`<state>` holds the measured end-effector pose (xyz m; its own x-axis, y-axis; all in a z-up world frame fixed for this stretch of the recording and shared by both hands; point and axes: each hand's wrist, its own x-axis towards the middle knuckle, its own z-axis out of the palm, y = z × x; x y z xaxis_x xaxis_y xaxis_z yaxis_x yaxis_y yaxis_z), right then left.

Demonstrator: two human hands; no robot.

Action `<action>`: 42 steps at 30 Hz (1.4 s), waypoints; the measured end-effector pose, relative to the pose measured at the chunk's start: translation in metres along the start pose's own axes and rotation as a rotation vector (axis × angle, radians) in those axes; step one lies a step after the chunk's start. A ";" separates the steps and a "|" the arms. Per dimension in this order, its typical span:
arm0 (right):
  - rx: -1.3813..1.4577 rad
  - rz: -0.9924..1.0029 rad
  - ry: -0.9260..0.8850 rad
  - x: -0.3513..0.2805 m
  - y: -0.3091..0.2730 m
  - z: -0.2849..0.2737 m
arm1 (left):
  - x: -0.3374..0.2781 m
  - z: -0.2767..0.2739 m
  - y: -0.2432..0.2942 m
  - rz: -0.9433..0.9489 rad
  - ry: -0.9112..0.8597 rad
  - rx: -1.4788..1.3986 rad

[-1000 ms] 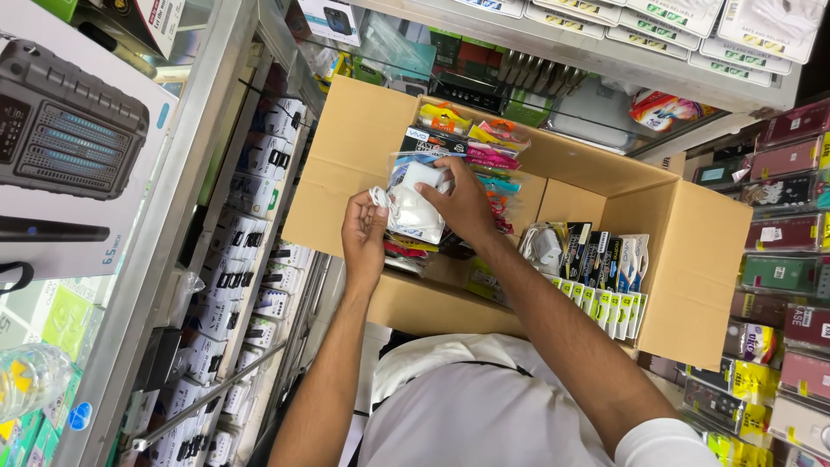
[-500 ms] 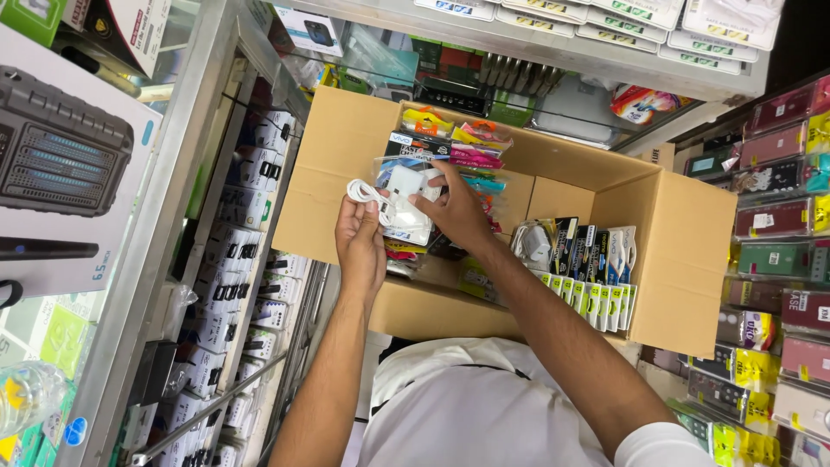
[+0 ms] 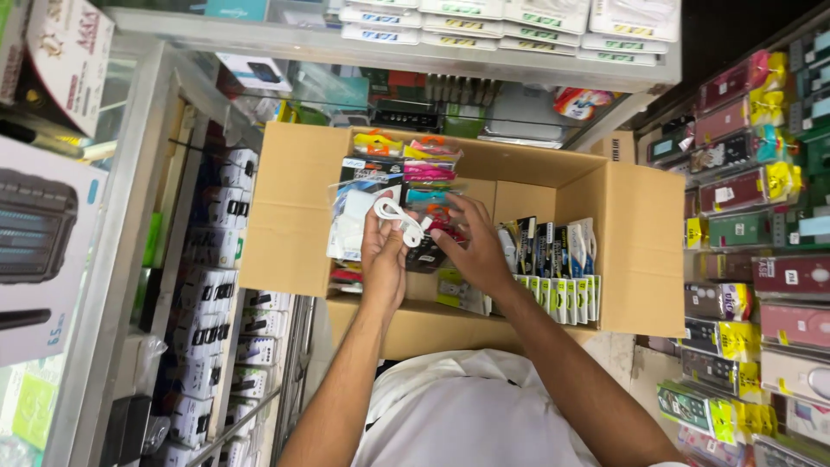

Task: The person takes a wall charger adapter and a USB cable from a cardboard box, coils the cable, plugs the cable into the adapter, and fits the set into a clear plastic blister package. They then place the packaged charger sets back into the box with other packaged accessories.

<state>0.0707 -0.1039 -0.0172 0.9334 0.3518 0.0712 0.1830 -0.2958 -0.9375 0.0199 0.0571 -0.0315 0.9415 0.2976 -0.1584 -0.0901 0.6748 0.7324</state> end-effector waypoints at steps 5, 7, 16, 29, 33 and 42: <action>0.097 0.007 0.055 -0.020 0.013 -0.029 | -0.002 0.038 -0.024 -0.062 -0.089 0.041; 0.199 0.038 0.062 -0.027 0.024 -0.039 | -0.003 0.046 -0.038 -0.085 -0.106 0.051; 0.459 0.119 0.051 -0.051 0.022 -0.080 | -0.014 0.075 -0.068 -0.120 -0.219 0.111; 0.533 0.113 0.163 -0.066 0.017 -0.095 | -0.032 0.084 -0.060 -0.108 -0.326 0.089; 0.226 -0.036 0.154 -0.066 -0.005 -0.095 | -0.036 0.085 -0.060 -0.020 -0.311 0.161; 0.271 -0.041 0.196 -0.066 -0.016 -0.089 | -0.040 0.085 -0.054 0.022 -0.245 0.165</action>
<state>0.0336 -0.2012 0.0231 0.9733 0.1731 0.1504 0.1576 -0.0283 -0.9871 0.0143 -0.0486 -0.0079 0.9920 0.1256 0.0085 -0.0762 0.5450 0.8350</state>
